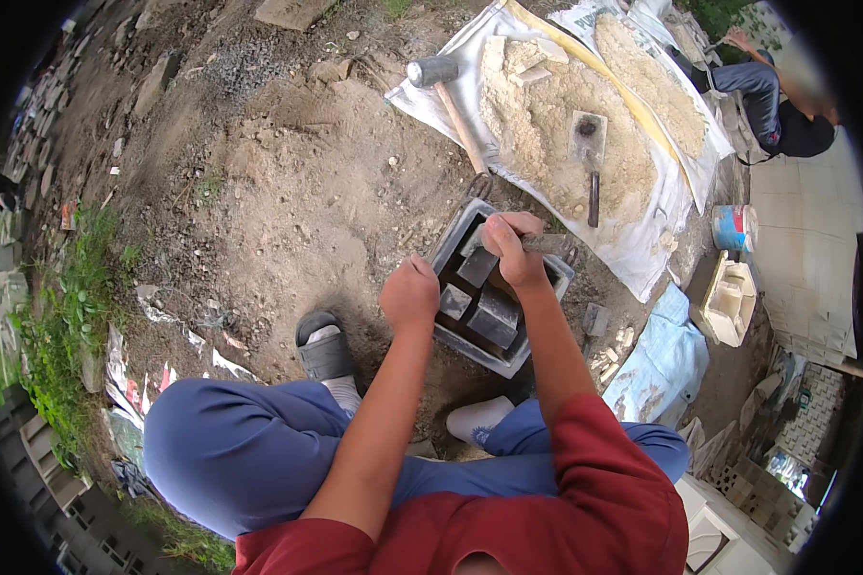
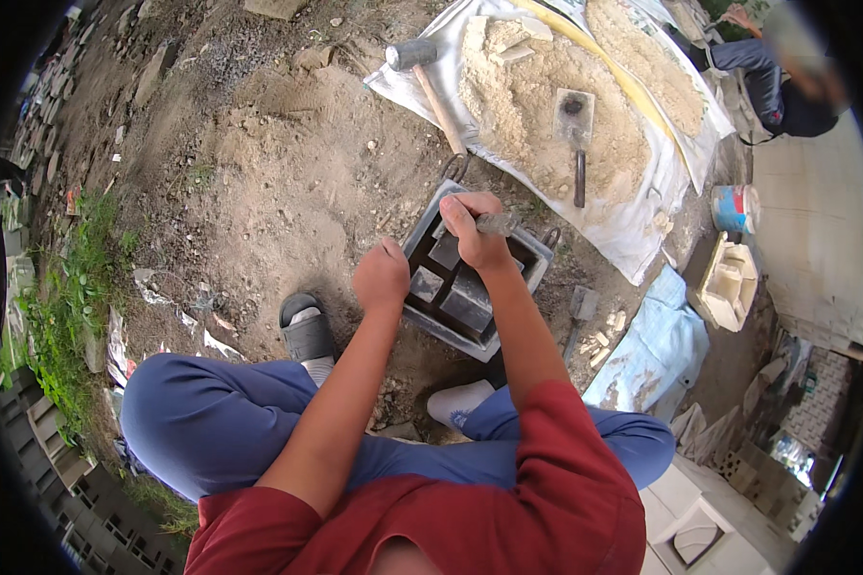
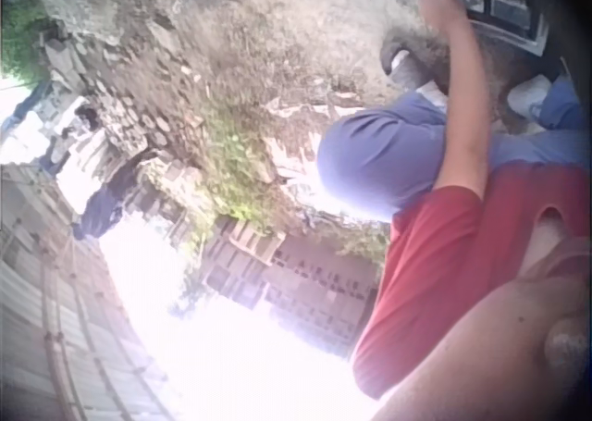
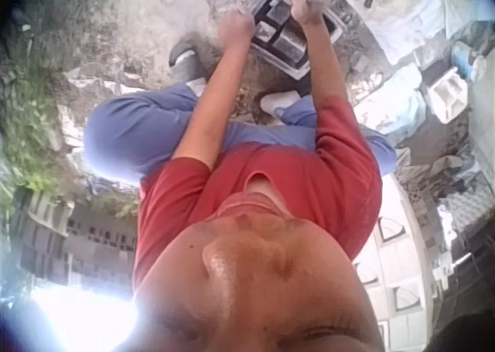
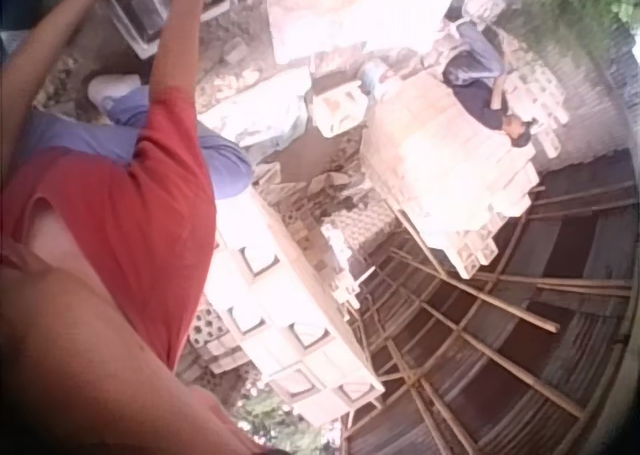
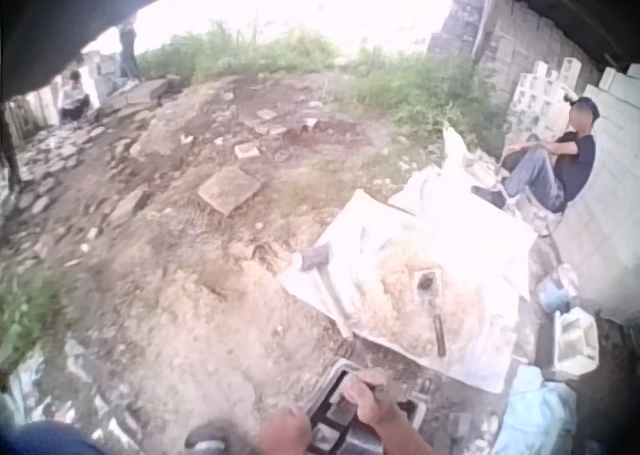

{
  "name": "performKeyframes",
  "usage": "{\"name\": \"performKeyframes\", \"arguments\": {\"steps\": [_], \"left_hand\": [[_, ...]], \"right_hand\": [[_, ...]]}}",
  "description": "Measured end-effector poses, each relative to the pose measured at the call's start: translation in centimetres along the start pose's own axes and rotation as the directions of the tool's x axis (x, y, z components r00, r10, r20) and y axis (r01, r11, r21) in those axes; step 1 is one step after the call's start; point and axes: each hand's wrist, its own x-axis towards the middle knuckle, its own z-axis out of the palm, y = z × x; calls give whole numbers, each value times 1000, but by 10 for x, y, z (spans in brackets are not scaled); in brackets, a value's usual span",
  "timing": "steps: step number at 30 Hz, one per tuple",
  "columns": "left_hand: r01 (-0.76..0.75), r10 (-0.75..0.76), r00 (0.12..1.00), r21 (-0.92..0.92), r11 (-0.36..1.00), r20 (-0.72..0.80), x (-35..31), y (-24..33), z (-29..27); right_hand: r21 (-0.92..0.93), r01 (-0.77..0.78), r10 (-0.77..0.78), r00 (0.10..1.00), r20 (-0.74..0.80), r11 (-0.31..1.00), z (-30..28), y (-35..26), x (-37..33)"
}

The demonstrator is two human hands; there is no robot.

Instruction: The person cleans the interior of a metal mold by hand using a wooden tool to scrape out residue and then brushes it with a wet brush.

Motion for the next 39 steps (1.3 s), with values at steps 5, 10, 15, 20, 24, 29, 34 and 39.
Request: {"name": "performKeyframes", "arguments": {"steps": [5,10,15,20,24,29,34,39], "left_hand": [[6,-6,1000,13,1000,-17,4,-9,-4],[-18,18,1000,11,1000,3,-1,1,-3],[24,-24,1000,7,1000,2,1,-5,-9],[-25,24,999,22,999,33,-3,5,-5],[31,-31,1000,17,999,5,5,-2,-12],[23,-25,1000,-116,993,-19,-2,3,-4],[90,-89,996,-134,987,18,2,-7,-14],[111,-96,990,-142,984,106,2,0,-12]], "right_hand": [[67,-93,91,995,35,993,4,-29,11],[4,-46,46,999,11,999,-4,8,4],[14,-35,35,999,14,999,6,-31,8],[-35,-33,34,999,16,999,-6,12,3],[-92,-125,131,990,54,988,6,-17,6],[-61,-38,37,999,-19,997,3,14,-14],[-35,-167,168,986,6,985,17,-22,-14],[-81,-54,51,998,-46,995,19,23,-30]]}}
